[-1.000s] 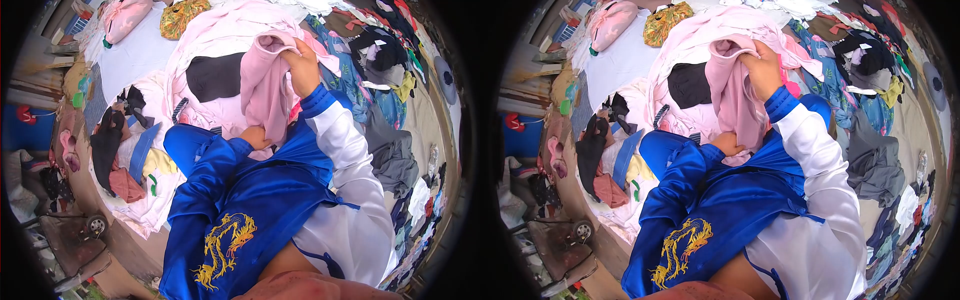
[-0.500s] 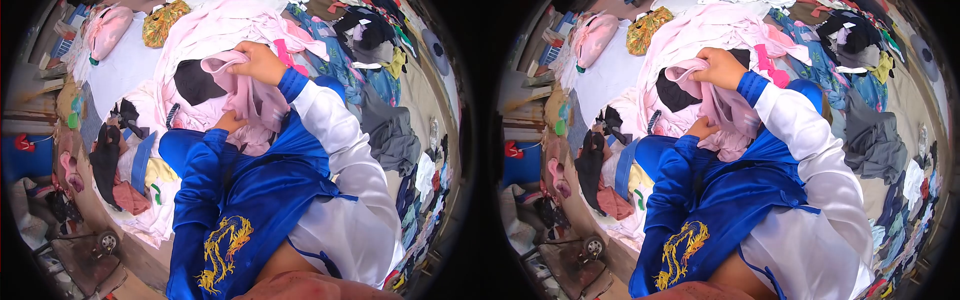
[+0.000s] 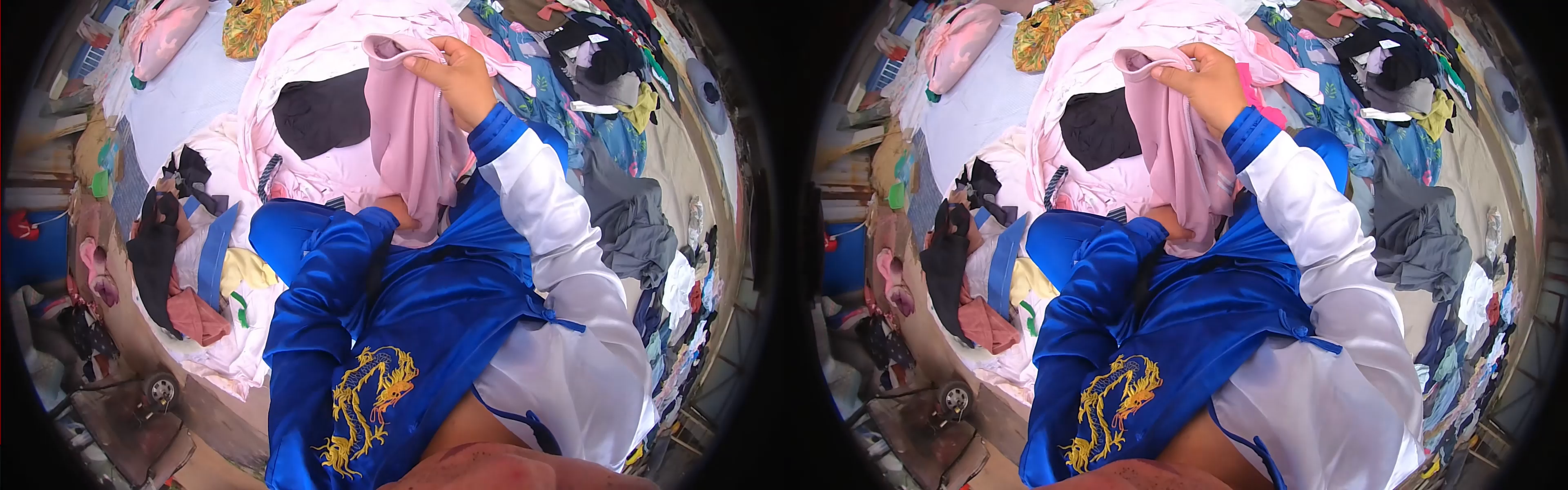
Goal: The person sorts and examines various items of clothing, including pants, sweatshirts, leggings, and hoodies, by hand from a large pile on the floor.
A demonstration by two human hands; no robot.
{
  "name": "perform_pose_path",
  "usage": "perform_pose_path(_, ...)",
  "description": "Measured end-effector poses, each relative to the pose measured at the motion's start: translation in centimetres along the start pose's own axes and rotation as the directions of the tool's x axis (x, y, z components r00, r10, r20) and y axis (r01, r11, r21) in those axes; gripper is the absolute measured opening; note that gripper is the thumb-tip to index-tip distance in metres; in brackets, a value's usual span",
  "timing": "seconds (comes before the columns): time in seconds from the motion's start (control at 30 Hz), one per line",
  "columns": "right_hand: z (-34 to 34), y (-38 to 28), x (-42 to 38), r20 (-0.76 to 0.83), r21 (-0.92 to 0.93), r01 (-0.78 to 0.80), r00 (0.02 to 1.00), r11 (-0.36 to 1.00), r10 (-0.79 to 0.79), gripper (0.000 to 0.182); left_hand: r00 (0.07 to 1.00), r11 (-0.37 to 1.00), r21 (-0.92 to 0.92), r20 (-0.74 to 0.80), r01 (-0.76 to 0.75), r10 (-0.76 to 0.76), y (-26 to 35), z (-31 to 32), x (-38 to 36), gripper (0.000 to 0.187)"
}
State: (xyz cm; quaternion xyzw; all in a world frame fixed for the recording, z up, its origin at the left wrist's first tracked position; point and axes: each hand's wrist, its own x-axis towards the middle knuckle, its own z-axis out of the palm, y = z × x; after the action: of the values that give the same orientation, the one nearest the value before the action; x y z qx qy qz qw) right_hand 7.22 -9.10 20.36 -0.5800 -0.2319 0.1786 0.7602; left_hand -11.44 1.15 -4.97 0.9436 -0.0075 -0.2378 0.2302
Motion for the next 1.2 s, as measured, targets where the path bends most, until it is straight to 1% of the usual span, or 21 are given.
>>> perform_pose_path(0.07,0.0,-1.1,0.3,-0.008,0.035,0.048,0.999,0.998,-0.047,0.038,0.994,0.984,-0.174,-0.107,-0.028,0.010,1.0,-5.5,-0.5,0.080)
perform_pose_path(0.1,0.1,-1.5,0.5,-0.009,0.050,0.070,0.998,0.996,-0.070,0.038,0.998,0.977,-0.214,-0.058,0.012,-0.025,-0.2,-6.5,0.4,0.088)
perform_pose_path(0.13,0.2,-1.6,0.8,-0.014,-0.006,0.105,0.994,0.994,-0.105,0.044,0.991,0.927,-0.358,-0.023,0.111,-0.128,2.3,-11.9,-2.0,0.078)
perform_pose_path(0.17,0.2,-1.8,0.9,-0.012,-0.117,0.115,0.993,0.986,-0.117,0.046,0.963,0.903,-0.416,-0.184,0.106,-0.199,2.5,-13.2,-2.6,0.073)
perform_pose_path(0.23,0.6,-2.0,1.0,0.004,-0.330,0.131,0.991,0.935,-0.137,0.053,0.808,0.846,-0.529,-0.469,0.066,-0.356,2.5,-14.4,-3.3,0.064)
perform_pose_path(0.27,1.5,-1.1,1.1,0.025,-0.250,0.221,0.975,0.943,-0.222,0.060,0.712,0.878,-0.478,-0.628,-0.034,-0.314,3.2,-14.5,-3.3,0.060)
perform_pose_path(0.33,3.0,-0.5,0.9,0.051,-0.097,0.171,0.985,0.980,-0.167,0.059,0.437,0.927,-0.327,-0.871,-0.181,-0.222,4.7,-13.9,-3.2,0.052)
perform_pose_path(0.37,3.7,-0.4,0.9,0.067,-0.019,0.147,0.987,0.989,-0.145,0.058,0.442,0.947,-0.290,-0.873,-0.135,-0.205,4.3,-14.0,-3.0,0.050)
perform_pose_path(0.4,4.3,-0.9,0.6,0.107,0.120,0.010,0.994,0.993,-0.023,0.049,0.448,0.964,-0.250,-0.874,-0.090,-0.185,3.7,-14.3,-2.5,0.048)
perform_pose_path(0.5,3.8,0.0,1.6,0.115,0.093,-0.076,0.991,0.993,0.066,0.038,0.552,0.967,-0.254,-0.805,0.015,-0.220,0.6,-13.6,-1.8,0.045)
perform_pose_path(0.57,3.1,0.4,1.7,0.169,0.224,-0.189,0.974,0.956,0.153,0.029,0.577,0.970,-0.231,-0.784,0.074,-0.231,-0.2,-13.5,-2.3,0.046)
perform_pose_path(0.6,2.9,0.4,1.8,0.186,0.269,-0.230,0.965,0.935,0.184,0.028,0.556,0.955,-0.290,-0.804,-0.058,-0.210,0.4,-13.6,-2.6,0.042)
perform_pose_path(0.7,3.2,0.2,2.3,0.201,0.295,-0.245,0.961,0.924,0.191,0.026,0.381,0.912,-0.237,-0.919,-0.336,-0.099,2.2,-14.1,-2.5,0.038)
perform_pose_path(0.73,3.3,0.3,2.1,0.199,0.285,-0.244,0.961,0.927,0.191,0.026,0.410,0.872,-0.190,-0.912,-0.452,0.014,2.1,-14.3,-2.7,0.047)
perform_pose_path(0.8,3.4,0.6,1.9,0.205,0.263,-0.251,0.958,0.932,0.200,0.026,0.562,0.679,-0.421,-0.827,-0.601,-0.015,2.5,-13.5,-2.8,0.051)
perform_pose_path(0.83,3.4,0.8,1.9,0.214,0.249,-0.258,0.955,0.934,0.207,0.026,0.630,0.556,-0.527,-0.777,-0.642,-0.009,2.8,-13.2,-2.7,0.053)
perform_pose_path(0.87,3.5,0.9,1.9,0.225,0.234,-0.266,0.951,0.935,0.214,0.027,0.686,0.580,-0.541,-0.726,-0.609,0.042,3.5,-13.8,-3.2,0.066)
perform_pose_path(0.97,3.5,0.8,1.9,0.246,0.237,-0.331,0.930,0.913,0.273,0.026,0.663,0.772,-0.456,-0.746,-0.443,-0.061,5.0,-14.2,-3.4,0.062)
perform_pose_path(1.07,3.3,2.4,2.4,0.200,0.193,-0.304,0.943,0.933,0.266,0.034,0.817,0.550,-0.749,-0.544,-0.369,-0.192,3.6,-14.1,-2.2,0.045)
perform_pose_path(1.17,2.4,3.4,3.0,0.046,-0.063,-0.050,0.998,0.997,0.053,0.050,0.689,0.352,-0.766,-0.640,-0.538,-0.340,2.8,-14.6,-1.6,0.030)
perform_pose_path(1.2,1.4,5.4,3.7,-0.004,-0.164,0.047,0.999,0.985,-0.048,0.071,0.681,0.294,-0.770,-0.638,-0.567,-0.360,1.8,-14.8,-1.3,0.032)
